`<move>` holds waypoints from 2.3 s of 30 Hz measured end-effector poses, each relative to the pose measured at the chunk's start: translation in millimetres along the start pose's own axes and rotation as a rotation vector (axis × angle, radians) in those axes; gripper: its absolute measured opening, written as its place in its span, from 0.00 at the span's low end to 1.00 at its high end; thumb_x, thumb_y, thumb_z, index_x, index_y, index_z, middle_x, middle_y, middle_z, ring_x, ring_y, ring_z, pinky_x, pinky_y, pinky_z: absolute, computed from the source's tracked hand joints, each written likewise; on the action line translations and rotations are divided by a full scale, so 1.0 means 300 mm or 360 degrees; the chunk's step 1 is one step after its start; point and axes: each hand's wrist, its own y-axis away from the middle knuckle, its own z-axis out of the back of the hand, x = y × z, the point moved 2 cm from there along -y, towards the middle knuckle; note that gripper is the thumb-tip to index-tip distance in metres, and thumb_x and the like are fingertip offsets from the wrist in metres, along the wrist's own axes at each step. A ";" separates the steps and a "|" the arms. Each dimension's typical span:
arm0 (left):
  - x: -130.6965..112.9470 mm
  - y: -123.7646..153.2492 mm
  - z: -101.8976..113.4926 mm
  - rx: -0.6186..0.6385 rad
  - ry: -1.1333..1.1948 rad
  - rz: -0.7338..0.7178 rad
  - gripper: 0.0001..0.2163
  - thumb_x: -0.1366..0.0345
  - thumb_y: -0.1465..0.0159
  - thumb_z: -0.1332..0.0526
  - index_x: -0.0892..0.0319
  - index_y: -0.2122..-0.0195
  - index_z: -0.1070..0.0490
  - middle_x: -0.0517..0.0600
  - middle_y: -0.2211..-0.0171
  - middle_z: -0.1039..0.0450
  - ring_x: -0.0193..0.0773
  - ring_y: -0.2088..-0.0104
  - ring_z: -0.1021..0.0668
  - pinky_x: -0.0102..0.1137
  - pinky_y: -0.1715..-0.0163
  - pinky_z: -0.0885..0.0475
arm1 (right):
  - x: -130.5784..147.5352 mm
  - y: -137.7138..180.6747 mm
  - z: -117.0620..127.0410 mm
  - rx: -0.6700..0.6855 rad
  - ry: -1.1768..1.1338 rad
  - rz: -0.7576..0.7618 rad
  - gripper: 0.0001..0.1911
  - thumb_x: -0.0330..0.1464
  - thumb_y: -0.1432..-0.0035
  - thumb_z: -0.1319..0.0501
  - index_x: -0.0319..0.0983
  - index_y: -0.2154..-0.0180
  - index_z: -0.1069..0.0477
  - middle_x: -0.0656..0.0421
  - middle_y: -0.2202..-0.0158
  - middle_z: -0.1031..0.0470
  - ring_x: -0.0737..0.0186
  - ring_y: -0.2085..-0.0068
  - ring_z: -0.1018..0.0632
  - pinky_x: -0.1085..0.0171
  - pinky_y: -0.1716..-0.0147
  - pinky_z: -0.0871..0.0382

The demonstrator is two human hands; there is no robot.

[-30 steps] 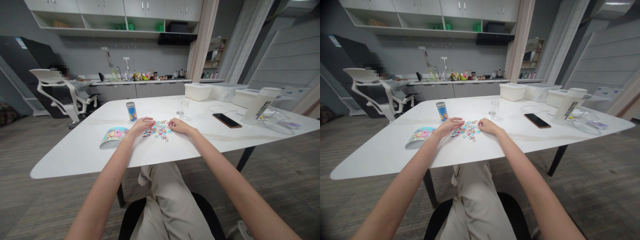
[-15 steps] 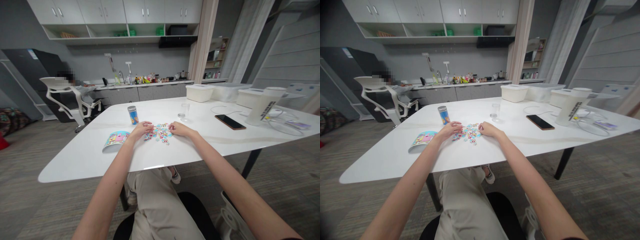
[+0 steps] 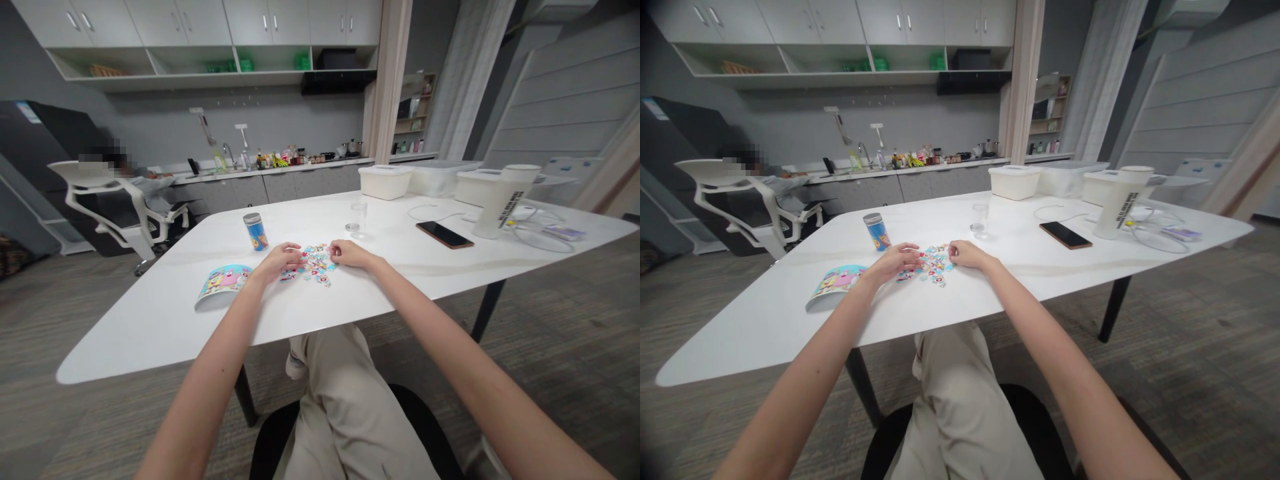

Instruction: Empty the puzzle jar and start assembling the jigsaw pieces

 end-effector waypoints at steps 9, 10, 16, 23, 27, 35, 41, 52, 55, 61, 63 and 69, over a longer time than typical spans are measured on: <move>0.002 -0.014 -0.054 0.0023 0.0075 0.0016 0.12 0.76 0.45 0.32 0.63 0.61 0.28 0.50 0.71 0.23 0.31 0.73 0.22 0.27 0.69 0.27 | -0.059 -0.023 -0.007 -0.0161 -0.0424 -0.0086 0.09 0.22 0.53 0.40 0.35 0.71 0.22 0.57 0.69 0.21 0.64 0.65 0.23 0.67 0.61 0.32; 0.004 -0.017 -0.058 0.0027 0.0088 0.0014 0.11 0.77 0.45 0.32 0.63 0.61 0.28 0.50 0.72 0.23 0.31 0.73 0.23 0.27 0.69 0.27 | -0.063 -0.025 -0.007 -0.0161 -0.0438 -0.0084 0.08 0.22 0.53 0.39 0.34 0.71 0.22 0.56 0.68 0.20 0.64 0.65 0.23 0.67 0.60 0.31; 0.012 -0.030 -0.066 0.0042 0.0108 -0.0001 0.12 0.77 0.49 0.30 0.63 0.65 0.28 0.50 0.72 0.24 0.32 0.71 0.22 0.27 0.67 0.27 | -0.061 -0.017 0.002 -0.0152 -0.0537 -0.0076 0.08 0.29 0.49 0.36 0.35 0.66 0.20 0.54 0.64 0.19 0.63 0.62 0.22 0.65 0.57 0.31; 0.009 -0.023 -0.056 0.0068 0.0128 -0.0040 0.13 0.79 0.51 0.31 0.63 0.64 0.28 0.48 0.72 0.25 0.31 0.72 0.23 0.30 0.64 0.26 | -0.067 -0.014 0.001 -0.0166 -0.0811 -0.0200 0.09 0.27 0.53 0.33 0.33 0.66 0.22 0.57 0.69 0.20 0.67 0.67 0.24 0.68 0.64 0.31; 0.011 -0.021 -0.045 0.0086 0.0111 -0.0061 0.15 0.79 0.52 0.30 0.63 0.64 0.28 0.48 0.71 0.25 0.31 0.71 0.23 0.32 0.62 0.26 | -0.068 -0.015 -0.006 -0.0169 -0.0861 -0.0254 0.07 0.28 0.53 0.33 0.34 0.68 0.24 0.58 0.72 0.22 0.67 0.71 0.24 0.69 0.69 0.31; 0.016 -0.027 -0.020 -0.0013 0.0129 -0.0032 0.13 0.76 0.50 0.29 0.64 0.64 0.27 0.49 0.72 0.24 0.31 0.72 0.23 0.29 0.64 0.26 | -0.056 -0.017 -0.006 -0.0162 -0.0854 -0.0290 0.06 0.23 0.56 0.36 0.34 0.71 0.25 0.59 0.75 0.22 0.67 0.71 0.23 0.69 0.68 0.31; 0.031 -0.033 -0.002 0.0021 0.0153 -0.0001 0.15 0.78 0.52 0.27 0.64 0.65 0.28 0.51 0.72 0.22 0.33 0.71 0.21 0.28 0.64 0.26 | -0.053 -0.013 -0.006 -0.0116 -0.0750 -0.0266 0.06 0.28 0.52 0.34 0.34 0.68 0.22 0.57 0.73 0.21 0.66 0.71 0.24 0.70 0.71 0.32; 0.036 -0.031 0.001 0.0003 0.0001 0.0074 0.09 0.70 0.46 0.29 0.63 0.67 0.28 0.53 0.74 0.23 0.34 0.75 0.21 0.27 0.71 0.27 | -0.068 -0.017 -0.023 -0.0075 -0.0817 -0.0219 0.06 0.28 0.55 0.34 0.35 0.70 0.24 0.58 0.75 0.23 0.67 0.73 0.25 0.70 0.72 0.33; 0.040 -0.038 0.000 -0.0001 0.0023 0.0063 0.09 0.69 0.45 0.29 0.63 0.68 0.28 0.53 0.74 0.23 0.34 0.75 0.21 0.26 0.73 0.28 | -0.068 -0.018 -0.026 -0.0033 -0.0887 -0.0212 0.07 0.29 0.55 0.34 0.34 0.70 0.25 0.60 0.76 0.24 0.68 0.75 0.26 0.69 0.73 0.34; 0.038 -0.041 -0.005 0.0045 0.0072 -0.0039 0.11 0.75 0.51 0.27 0.63 0.69 0.27 0.50 0.72 0.23 0.31 0.71 0.21 0.26 0.65 0.26 | -0.058 -0.017 -0.022 -0.0081 -0.0887 -0.0245 0.08 0.25 0.55 0.37 0.34 0.68 0.24 0.60 0.77 0.25 0.69 0.75 0.27 0.70 0.73 0.34; 0.034 -0.037 -0.005 0.0032 0.0088 -0.0060 0.12 0.75 0.52 0.26 0.63 0.69 0.27 0.48 0.72 0.23 0.30 0.71 0.22 0.27 0.64 0.26 | -0.053 -0.015 -0.022 -0.0071 -0.0860 -0.0277 0.10 0.25 0.54 0.38 0.34 0.66 0.23 0.60 0.78 0.25 0.69 0.76 0.27 0.70 0.74 0.35; 0.032 -0.028 -0.009 0.0037 0.0086 -0.0045 0.12 0.76 0.52 0.27 0.64 0.69 0.27 0.48 0.73 0.24 0.30 0.71 0.22 0.28 0.61 0.27 | -0.057 -0.013 -0.020 -0.0060 -0.0795 -0.0269 0.07 0.25 0.57 0.38 0.35 0.70 0.24 0.61 0.79 0.26 0.70 0.77 0.28 0.71 0.76 0.38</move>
